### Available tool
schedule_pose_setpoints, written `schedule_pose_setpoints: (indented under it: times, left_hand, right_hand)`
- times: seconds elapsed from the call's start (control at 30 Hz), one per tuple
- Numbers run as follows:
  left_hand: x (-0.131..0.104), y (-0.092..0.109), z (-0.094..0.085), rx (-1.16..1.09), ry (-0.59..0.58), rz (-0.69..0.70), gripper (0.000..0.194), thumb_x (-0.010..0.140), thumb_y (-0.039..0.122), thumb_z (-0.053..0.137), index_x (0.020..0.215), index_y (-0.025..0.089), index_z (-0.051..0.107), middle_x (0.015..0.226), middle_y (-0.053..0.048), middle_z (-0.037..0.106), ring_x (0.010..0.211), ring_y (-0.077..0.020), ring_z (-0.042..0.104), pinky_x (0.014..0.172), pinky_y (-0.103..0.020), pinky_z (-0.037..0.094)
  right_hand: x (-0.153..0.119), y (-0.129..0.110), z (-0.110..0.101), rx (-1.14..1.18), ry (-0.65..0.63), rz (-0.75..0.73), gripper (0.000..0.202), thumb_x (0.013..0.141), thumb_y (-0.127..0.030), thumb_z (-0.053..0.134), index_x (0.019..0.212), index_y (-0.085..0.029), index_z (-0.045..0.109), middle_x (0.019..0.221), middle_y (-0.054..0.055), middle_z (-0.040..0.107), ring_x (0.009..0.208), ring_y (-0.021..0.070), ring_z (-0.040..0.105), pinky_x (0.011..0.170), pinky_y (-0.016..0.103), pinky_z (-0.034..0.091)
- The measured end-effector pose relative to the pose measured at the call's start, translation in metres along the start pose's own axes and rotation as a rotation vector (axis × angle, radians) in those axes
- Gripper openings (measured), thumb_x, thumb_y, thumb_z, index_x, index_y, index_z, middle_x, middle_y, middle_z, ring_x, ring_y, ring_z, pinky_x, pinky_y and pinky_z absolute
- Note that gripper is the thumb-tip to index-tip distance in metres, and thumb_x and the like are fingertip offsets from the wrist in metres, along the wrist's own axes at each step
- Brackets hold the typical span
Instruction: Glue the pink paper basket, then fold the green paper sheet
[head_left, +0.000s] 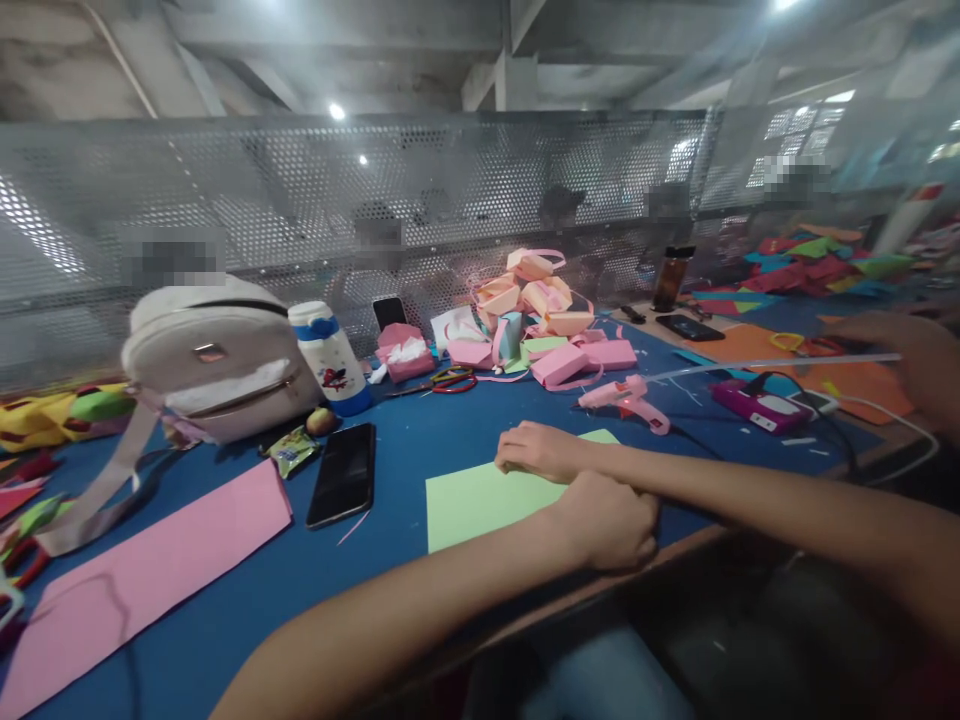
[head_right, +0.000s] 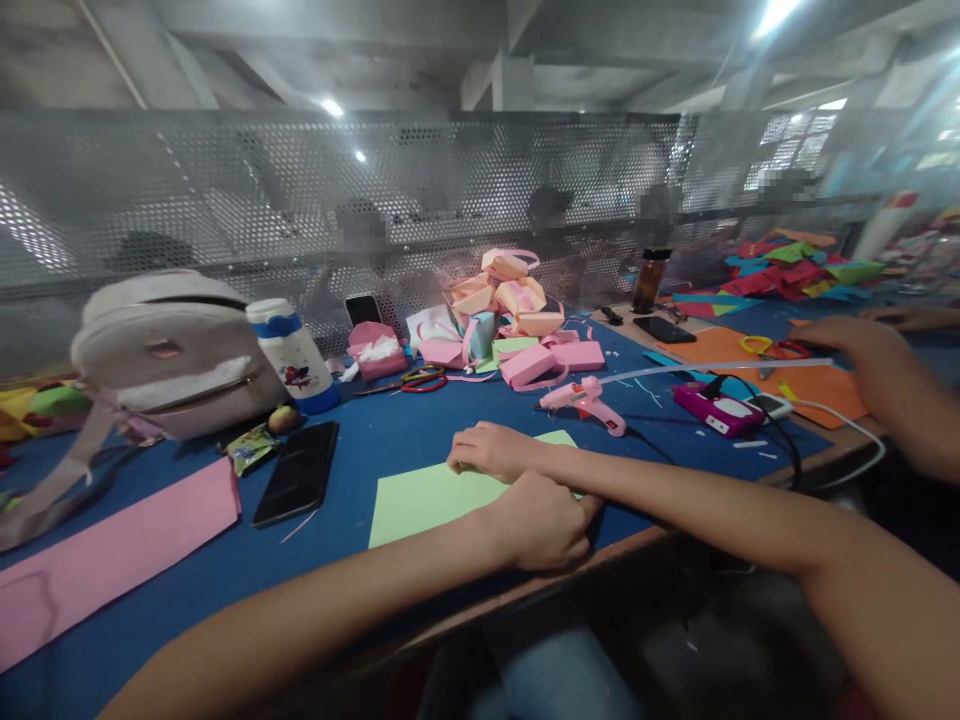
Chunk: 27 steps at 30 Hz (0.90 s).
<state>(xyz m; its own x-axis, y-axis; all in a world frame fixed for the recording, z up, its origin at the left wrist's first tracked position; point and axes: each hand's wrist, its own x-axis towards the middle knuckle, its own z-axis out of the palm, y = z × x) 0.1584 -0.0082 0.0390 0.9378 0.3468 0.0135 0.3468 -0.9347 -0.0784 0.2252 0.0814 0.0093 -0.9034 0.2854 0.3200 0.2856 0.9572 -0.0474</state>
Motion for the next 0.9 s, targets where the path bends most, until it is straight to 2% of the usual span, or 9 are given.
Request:
schedule_pose_setpoints:
  times: [0.1, 0.2, 0.33, 0.43, 0.57, 0.63, 0.67, 0.77, 0.9]
  left_hand:
    - [-0.003, 0.000, 0.002, 0.002, 0.013, 0.007, 0.034, 0.094, 0.027, 0.044, 0.115, 0.006, 0.061, 0.076, -0.012, 0.072, 0.065, -0.0242, 0.069, 0.055, -0.032, 0.046]
    - [-0.008, -0.001, 0.001, 0.002, 0.018, 0.028, 0.040, 0.094, 0.027, 0.043, 0.127, 0.007, 0.054, 0.079, -0.011, 0.072, 0.064, -0.0234, 0.068, 0.054, -0.032, 0.045]
    - [-0.028, -0.002, -0.005, 0.008, -0.016, -0.014, 0.042, 0.093, 0.024, 0.044, 0.129, 0.004, 0.052, 0.071, -0.009, 0.070, 0.057, -0.0223, 0.067, 0.047, -0.031, 0.041]
    - [-0.058, -0.002, -0.009, 0.033, -0.050, -0.090, 0.044, 0.094, 0.022, 0.045, 0.134, 0.006, 0.051, 0.068, -0.006, 0.070, 0.053, -0.0227, 0.066, 0.043, -0.031, 0.039]
    - [-0.109, 0.002, -0.010, 0.097, -0.110, -0.217, 0.055, 0.091, 0.022, 0.055, 0.139, -0.003, 0.047, 0.075, -0.012, 0.070, 0.053, -0.0247, 0.066, 0.041, -0.032, 0.040]
    - [-0.136, 0.005, -0.009, 0.123, -0.152, -0.315, 0.058, 0.089, 0.024, 0.061, 0.136, -0.008, 0.050, 0.069, -0.013, 0.069, 0.050, -0.0249, 0.065, 0.039, -0.032, 0.038]
    - [-0.149, 0.007, -0.008, 0.144, -0.179, -0.370, 0.057, 0.085, 0.016, 0.064, 0.135, -0.008, 0.051, 0.067, -0.013, 0.068, 0.050, -0.0244, 0.065, 0.038, -0.030, 0.037]
    - [-0.186, 0.011, 0.000, 0.203, -0.284, -0.532, 0.059, 0.079, -0.002, 0.059, 0.138, 0.001, 0.054, 0.063, -0.009, 0.068, 0.049, -0.0219, 0.065, 0.038, -0.026, 0.035]
    - [-0.216, 0.014, 0.010, 0.207, -0.239, -0.626, 0.067, 0.077, -0.008, 0.052, 0.141, 0.009, 0.052, 0.064, -0.008, 0.069, 0.047, -0.0195, 0.065, 0.040, -0.022, 0.036]
  right_hand:
    - [0.000, 0.000, 0.002, -0.016, 0.007, 0.001, 0.018, 0.103, -0.019, 0.044, 0.099, -0.017, 0.062, 0.098, 0.006, 0.065, 0.082, 0.0154, 0.054, 0.076, 0.029, 0.033]
    - [0.000, 0.000, 0.002, -0.026, 0.007, -0.007, 0.019, 0.103, -0.019, 0.043, 0.098, -0.018, 0.062, 0.098, 0.006, 0.065, 0.082, 0.0154, 0.054, 0.076, 0.029, 0.033]
    - [-0.001, -0.002, 0.002, -0.034, 0.016, -0.008, 0.019, 0.103, -0.019, 0.043, 0.098, -0.018, 0.061, 0.097, 0.005, 0.065, 0.082, 0.0156, 0.053, 0.076, 0.029, 0.033]
    - [-0.002, -0.004, 0.000, -0.029, 0.023, -0.007, 0.017, 0.103, -0.017, 0.043, 0.099, -0.017, 0.060, 0.098, 0.004, 0.065, 0.084, 0.0159, 0.052, 0.079, 0.029, 0.034]
    - [-0.002, -0.006, -0.003, -0.012, 0.029, -0.012, 0.015, 0.102, -0.015, 0.045, 0.098, -0.016, 0.059, 0.097, 0.004, 0.064, 0.084, 0.0162, 0.053, 0.079, 0.029, 0.035]
    - [-0.002, -0.005, -0.003, -0.004, 0.033, -0.012, 0.015, 0.102, -0.014, 0.044, 0.099, -0.016, 0.059, 0.097, 0.005, 0.064, 0.085, 0.0164, 0.053, 0.078, 0.029, 0.035]
    - [-0.002, -0.005, -0.002, -0.001, 0.035, -0.013, 0.015, 0.102, -0.014, 0.044, 0.099, -0.016, 0.059, 0.097, 0.005, 0.064, 0.085, 0.0164, 0.053, 0.078, 0.029, 0.035]
    - [-0.003, -0.004, -0.001, 0.002, 0.039, -0.011, 0.017, 0.102, -0.014, 0.043, 0.099, -0.017, 0.060, 0.097, 0.005, 0.065, 0.083, 0.0165, 0.053, 0.078, 0.029, 0.034]
    - [-0.003, -0.004, 0.000, -0.001, 0.035, -0.002, 0.020, 0.103, -0.017, 0.042, 0.099, -0.017, 0.061, 0.097, 0.006, 0.065, 0.081, 0.0169, 0.052, 0.077, 0.030, 0.034]
